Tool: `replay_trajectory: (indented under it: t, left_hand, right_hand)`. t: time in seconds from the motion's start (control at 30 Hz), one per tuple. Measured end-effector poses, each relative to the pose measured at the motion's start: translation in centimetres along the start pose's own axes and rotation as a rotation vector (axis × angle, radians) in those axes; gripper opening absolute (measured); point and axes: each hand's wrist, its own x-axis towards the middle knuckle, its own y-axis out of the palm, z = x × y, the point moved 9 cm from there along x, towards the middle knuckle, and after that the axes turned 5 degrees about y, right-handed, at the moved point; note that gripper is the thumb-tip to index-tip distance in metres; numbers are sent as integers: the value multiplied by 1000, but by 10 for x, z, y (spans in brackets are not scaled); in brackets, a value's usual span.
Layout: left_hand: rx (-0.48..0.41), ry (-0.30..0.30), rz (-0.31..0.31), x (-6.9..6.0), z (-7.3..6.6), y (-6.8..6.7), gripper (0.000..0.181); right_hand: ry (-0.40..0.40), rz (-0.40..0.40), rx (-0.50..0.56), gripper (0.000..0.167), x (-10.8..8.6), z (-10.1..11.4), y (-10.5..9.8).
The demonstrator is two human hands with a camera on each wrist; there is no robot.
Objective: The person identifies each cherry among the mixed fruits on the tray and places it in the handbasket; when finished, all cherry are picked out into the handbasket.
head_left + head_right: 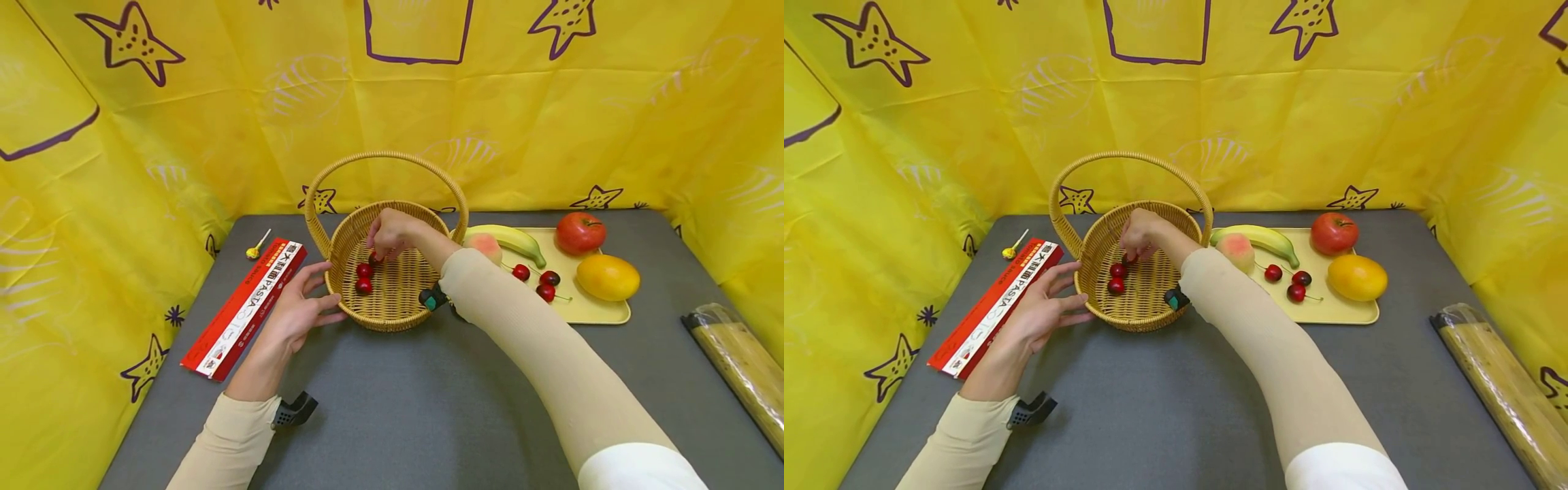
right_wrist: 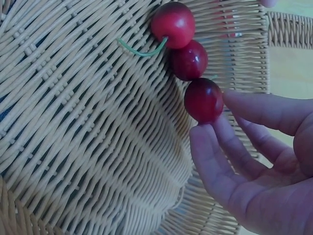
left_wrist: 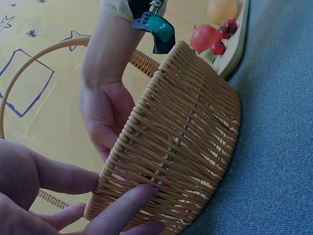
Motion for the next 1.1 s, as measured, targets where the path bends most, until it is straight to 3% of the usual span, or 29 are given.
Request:
replay_trajectory:
  t: [0.37,0.73,1.1]
  left_hand:
    - [-5,-5,4,0,0,1,66]
    - [-3,-15,-1,-1,0,1,65]
    - [7,-14,2,0,1,-1,66]
  right_hand:
    - [-4,-9,-15,33,-2,-3,-1]
    - [-16,-6,34,34,-5,-1,-4]
    - [-84,-38,68,20,-28,11,-9]
